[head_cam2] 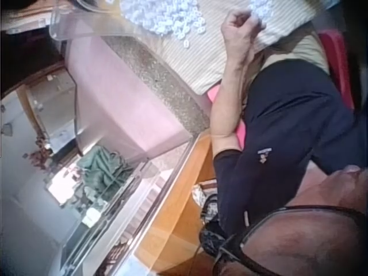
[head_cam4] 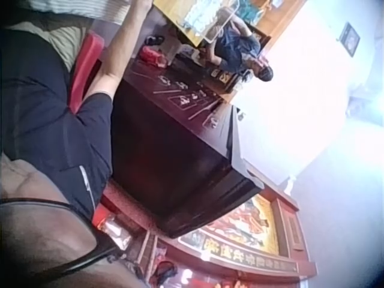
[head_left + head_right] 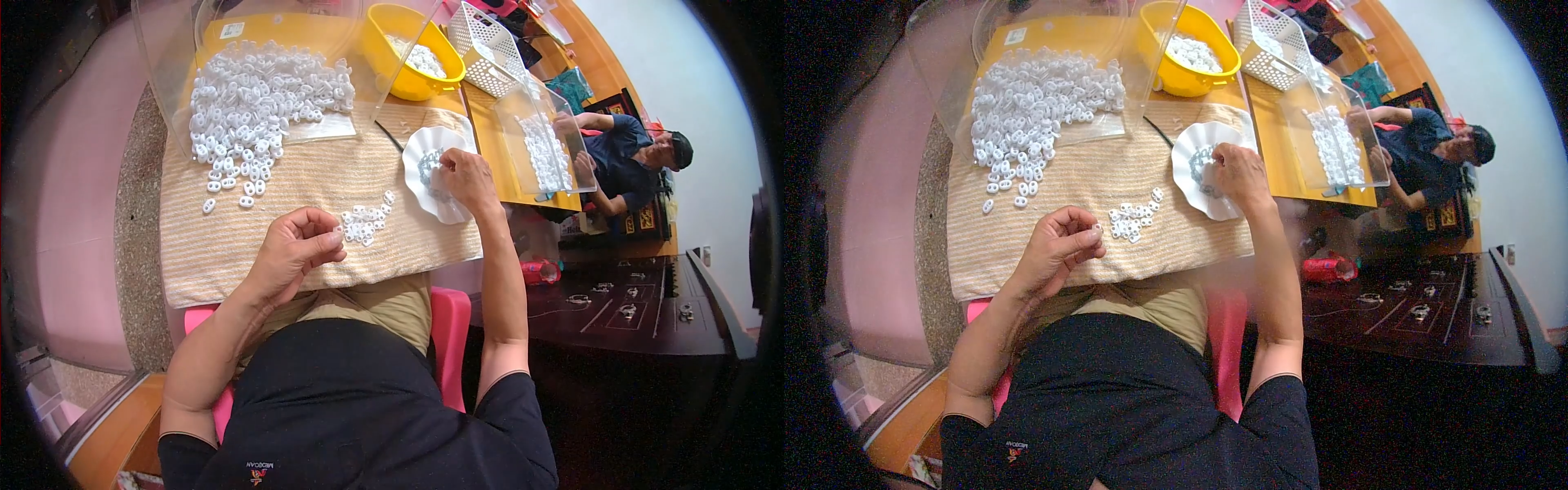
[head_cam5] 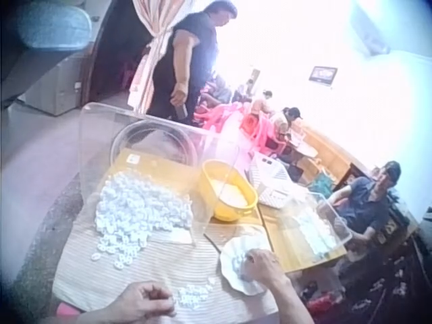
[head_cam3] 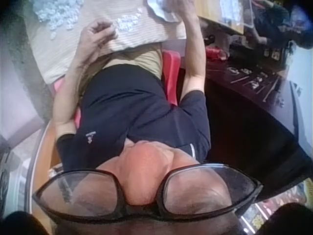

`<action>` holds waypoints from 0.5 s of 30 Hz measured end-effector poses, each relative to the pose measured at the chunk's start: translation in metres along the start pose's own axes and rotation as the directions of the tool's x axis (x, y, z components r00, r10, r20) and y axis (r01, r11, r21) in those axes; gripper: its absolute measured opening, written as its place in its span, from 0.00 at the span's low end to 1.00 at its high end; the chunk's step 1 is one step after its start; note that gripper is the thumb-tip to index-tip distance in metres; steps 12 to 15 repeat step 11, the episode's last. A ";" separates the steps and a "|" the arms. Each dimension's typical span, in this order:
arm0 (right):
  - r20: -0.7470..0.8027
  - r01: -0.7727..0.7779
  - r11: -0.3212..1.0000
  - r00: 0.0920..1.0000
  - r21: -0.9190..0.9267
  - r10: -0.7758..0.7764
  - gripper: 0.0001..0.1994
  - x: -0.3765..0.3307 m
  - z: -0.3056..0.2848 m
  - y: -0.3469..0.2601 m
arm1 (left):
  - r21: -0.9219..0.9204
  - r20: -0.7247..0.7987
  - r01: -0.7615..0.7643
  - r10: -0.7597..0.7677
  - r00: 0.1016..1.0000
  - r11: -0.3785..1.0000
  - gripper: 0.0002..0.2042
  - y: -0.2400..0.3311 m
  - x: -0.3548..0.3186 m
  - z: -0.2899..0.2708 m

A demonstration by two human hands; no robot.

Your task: Sorting and inspecting small white plastic components at a workbench.

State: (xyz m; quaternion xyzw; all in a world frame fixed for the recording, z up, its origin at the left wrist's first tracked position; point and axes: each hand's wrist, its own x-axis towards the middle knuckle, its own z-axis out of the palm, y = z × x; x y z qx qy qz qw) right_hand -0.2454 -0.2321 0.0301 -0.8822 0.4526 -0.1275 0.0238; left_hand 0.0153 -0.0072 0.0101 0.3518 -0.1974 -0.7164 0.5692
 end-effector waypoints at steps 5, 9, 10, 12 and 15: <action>0.089 -0.040 0.999 0.995 -0.010 0.041 0.08 0.000 -0.007 -0.006 | 0.000 -0.003 0.000 0.000 1.000 1.000 0.06 -0.002 0.000 -0.001; 0.122 -0.028 0.999 0.992 -0.045 0.033 0.08 0.000 -0.007 -0.006 | 0.005 -0.004 0.000 0.000 1.000 1.000 0.06 -0.001 0.001 -0.001; 0.131 -0.035 0.999 0.991 -0.029 0.038 0.08 0.000 -0.008 -0.006 | 0.005 0.000 -0.002 0.002 1.000 1.000 0.06 -0.001 0.000 -0.001; 0.140 -0.042 0.999 0.989 -0.011 0.043 0.08 0.000 -0.009 -0.008 | 0.006 0.003 -0.005 0.005 1.000 1.000 0.06 -0.001 0.000 0.000; 0.140 -0.042 0.999 0.989 -0.011 0.043 0.08 0.000 -0.009 -0.008 | 0.006 0.003 -0.005 0.005 1.000 1.000 0.06 -0.001 0.000 0.000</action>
